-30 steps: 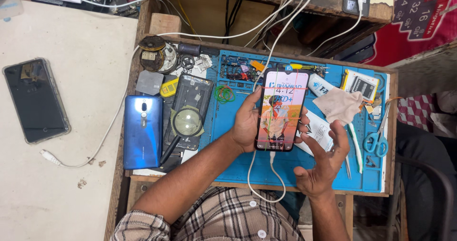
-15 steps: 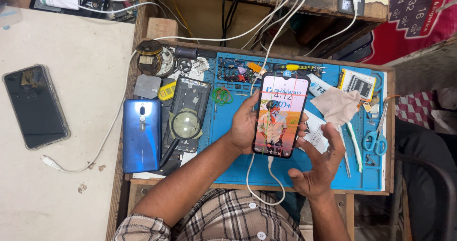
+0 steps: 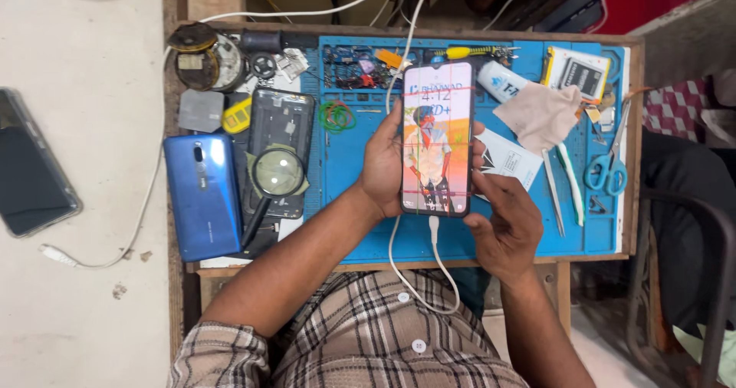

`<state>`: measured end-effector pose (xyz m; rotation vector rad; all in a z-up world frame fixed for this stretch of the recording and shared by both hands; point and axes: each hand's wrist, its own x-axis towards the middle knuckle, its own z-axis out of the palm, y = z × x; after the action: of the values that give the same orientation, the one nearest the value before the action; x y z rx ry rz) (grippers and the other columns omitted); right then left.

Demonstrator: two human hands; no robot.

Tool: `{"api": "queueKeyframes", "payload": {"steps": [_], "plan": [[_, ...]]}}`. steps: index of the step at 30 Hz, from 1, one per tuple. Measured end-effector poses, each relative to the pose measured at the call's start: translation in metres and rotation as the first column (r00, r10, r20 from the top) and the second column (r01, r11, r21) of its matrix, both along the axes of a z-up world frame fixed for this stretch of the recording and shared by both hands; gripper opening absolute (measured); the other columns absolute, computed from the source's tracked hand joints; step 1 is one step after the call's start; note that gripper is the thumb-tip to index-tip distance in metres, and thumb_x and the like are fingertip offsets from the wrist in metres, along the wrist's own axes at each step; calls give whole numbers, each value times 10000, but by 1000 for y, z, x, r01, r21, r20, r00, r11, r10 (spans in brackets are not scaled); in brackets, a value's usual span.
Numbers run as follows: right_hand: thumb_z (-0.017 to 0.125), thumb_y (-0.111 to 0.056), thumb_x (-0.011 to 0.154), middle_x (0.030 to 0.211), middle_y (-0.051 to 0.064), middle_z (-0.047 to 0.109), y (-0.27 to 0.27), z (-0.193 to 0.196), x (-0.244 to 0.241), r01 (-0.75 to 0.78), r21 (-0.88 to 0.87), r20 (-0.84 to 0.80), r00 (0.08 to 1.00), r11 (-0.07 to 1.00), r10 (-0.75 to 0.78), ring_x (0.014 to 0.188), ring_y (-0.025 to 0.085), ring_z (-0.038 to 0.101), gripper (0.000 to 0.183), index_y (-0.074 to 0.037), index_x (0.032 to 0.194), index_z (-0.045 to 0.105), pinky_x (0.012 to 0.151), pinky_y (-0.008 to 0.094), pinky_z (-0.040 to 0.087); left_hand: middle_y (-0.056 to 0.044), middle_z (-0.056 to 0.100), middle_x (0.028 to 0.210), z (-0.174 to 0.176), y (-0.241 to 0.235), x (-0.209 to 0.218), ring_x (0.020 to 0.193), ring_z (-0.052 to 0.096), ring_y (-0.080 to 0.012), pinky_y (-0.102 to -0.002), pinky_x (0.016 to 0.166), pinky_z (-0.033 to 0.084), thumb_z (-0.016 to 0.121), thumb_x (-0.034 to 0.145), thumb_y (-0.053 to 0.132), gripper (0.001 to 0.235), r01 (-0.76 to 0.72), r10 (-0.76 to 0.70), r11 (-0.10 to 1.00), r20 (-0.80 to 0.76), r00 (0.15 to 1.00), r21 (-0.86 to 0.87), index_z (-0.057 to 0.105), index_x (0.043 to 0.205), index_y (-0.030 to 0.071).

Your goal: The person handles multiple smartphones on a cluttered workbench, connects a charging cable to one device, and inspects its screen and back. They also handle a disassembled phone chassis and count a stack of banknotes. The person places the phone and cash on the table and continues to organize items.

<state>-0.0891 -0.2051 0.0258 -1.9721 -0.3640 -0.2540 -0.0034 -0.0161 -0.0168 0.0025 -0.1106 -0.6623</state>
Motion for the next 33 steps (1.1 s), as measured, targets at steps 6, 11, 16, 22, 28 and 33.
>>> {"api": "queueKeyframes", "payload": {"steps": [6, 11, 16, 22, 28, 33], "plan": [[662, -399, 1049, 1312, 110, 651, -3, -10, -1, 79, 162, -173, 984, 984, -51, 1177, 179, 641, 594, 36, 1448, 593, 1042, 301, 514, -252, 614, 1375, 5, -7, -3, 1299, 619, -365, -511, 1102, 543, 178, 1084, 691, 885, -33, 38, 991, -38, 999, 129, 412, 1552, -23], [657, -347, 1067, 1463, 130, 594, -4, -21, 2, 74, 576, -277, 955, 814, 109, 1354, 218, 584, 572, 36, 1473, 536, 1185, 383, 457, -242, 591, 1382, 3, -12, -3, 1326, 589, -370, -538, 1101, 525, 146, 1061, 699, 883, -56, 61, 981, -21, 998, 187, 396, 1525, -8], [637, -328, 1070, 1536, 175, 547, -2, -21, 0, 150, 634, -355, 928, 759, 113, 1389, 253, 570, 594, 57, 1504, 511, 1234, 436, 434, -230, 572, 1396, 3, -15, -5, 1345, 575, -371, -519, 1127, 508, 143, 1034, 714, 897, -46, 58, 972, -46, 997, 230, 397, 1504, -7], [625, -332, 1074, 1618, 161, 478, 3, -16, 0, 116, 636, -315, 942, 763, 119, 1449, 256, 520, 619, 70, 1520, 474, 1243, 427, 402, -232, 566, 1377, 6, -16, -6, 1334, 567, -382, -528, 1123, 500, 155, 1025, 714, 880, -67, 72, 970, -11, 997, 232, 371, 1500, 6], [624, -322, 1072, 1583, 175, 498, 4, -11, -5, 146, 676, -361, 920, 722, 152, 1430, 261, 533, 645, 66, 1551, 436, 1224, 434, 419, -233, 559, 1405, 12, -13, -7, 1345, 564, -367, -521, 1134, 487, 153, 1007, 724, 893, -43, 43, 961, 6, 999, 273, 362, 1515, 20], [602, -307, 1076, 1589, 179, 487, 6, -11, -6, 182, 701, -379, 914, 689, 145, 1407, 278, 537, 608, 64, 1530, 441, 1179, 451, 438, -213, 536, 1432, 13, -14, -9, 1364, 547, -358, -519, 1142, 476, 182, 1005, 726, 887, -54, 46, 965, 36, 998, 256, 336, 1545, 39]]}}
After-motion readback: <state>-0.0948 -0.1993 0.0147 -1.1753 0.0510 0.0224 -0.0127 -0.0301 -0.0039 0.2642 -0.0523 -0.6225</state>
